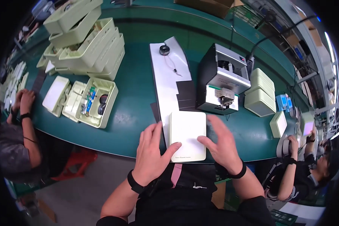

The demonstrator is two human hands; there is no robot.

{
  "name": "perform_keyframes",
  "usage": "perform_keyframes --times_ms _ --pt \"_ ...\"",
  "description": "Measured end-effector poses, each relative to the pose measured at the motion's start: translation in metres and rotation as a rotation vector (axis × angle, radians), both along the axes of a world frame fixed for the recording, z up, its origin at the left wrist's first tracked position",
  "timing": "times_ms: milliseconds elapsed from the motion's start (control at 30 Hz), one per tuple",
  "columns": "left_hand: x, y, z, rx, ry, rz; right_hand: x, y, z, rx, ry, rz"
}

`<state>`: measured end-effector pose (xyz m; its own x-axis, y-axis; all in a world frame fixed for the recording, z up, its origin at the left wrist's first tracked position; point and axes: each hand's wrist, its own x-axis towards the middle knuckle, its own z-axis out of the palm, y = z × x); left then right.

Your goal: Assembling PCBs into plastic enclosures and using an electric screwdriver to fasten components.

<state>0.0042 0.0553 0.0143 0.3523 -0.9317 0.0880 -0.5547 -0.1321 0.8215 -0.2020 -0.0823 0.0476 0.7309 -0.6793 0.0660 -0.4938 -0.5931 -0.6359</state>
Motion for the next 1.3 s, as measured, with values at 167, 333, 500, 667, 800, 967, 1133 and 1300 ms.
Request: perform_keyframes --times_ms 167,333,500,667,800,967,1133,1300 --pt "-0.010 0.000 -0.009 -0.157 0.295 -0.108 -0.005 0.033 -0.016 -0.005 -0.246 -0.156" --pt "-0.048 0.004 -0.013 -0.339 0.716 0.147 -0.007 0.065 -0.032 0.133 -0.559 -0.157" --pt "-0.048 0.008 -0.018 -0.434 0.569 0.054 -0.011 0.072 -0.036 0.428 -0.795 -0.195" --pt "-0.049 0.009 -0.010 -0.390 0.431 0.036 -0.021 0.077 -0.033 0.340 -0.759 -0.151" --pt "-0.050 0.009 -0.011 -0.377 0.438 0.029 -0.024 0.078 -0.029 0.282 -0.748 -0.158" --pt "-0.053 0.005 -0.005 -0.344 0.490 -0.021 -0.028 0.083 -0.025 0.236 -0.717 -0.239" --pt "-0.035 -0.018 0.020 -0.445 0.173 -0.370 -0.055 0.067 0.008 0.014 -0.608 -0.145" --pt "-0.020 -0.026 0.012 -0.387 0.106 -0.220 -0.072 0.042 -0.006 -0.783 -0.313 -0.157"
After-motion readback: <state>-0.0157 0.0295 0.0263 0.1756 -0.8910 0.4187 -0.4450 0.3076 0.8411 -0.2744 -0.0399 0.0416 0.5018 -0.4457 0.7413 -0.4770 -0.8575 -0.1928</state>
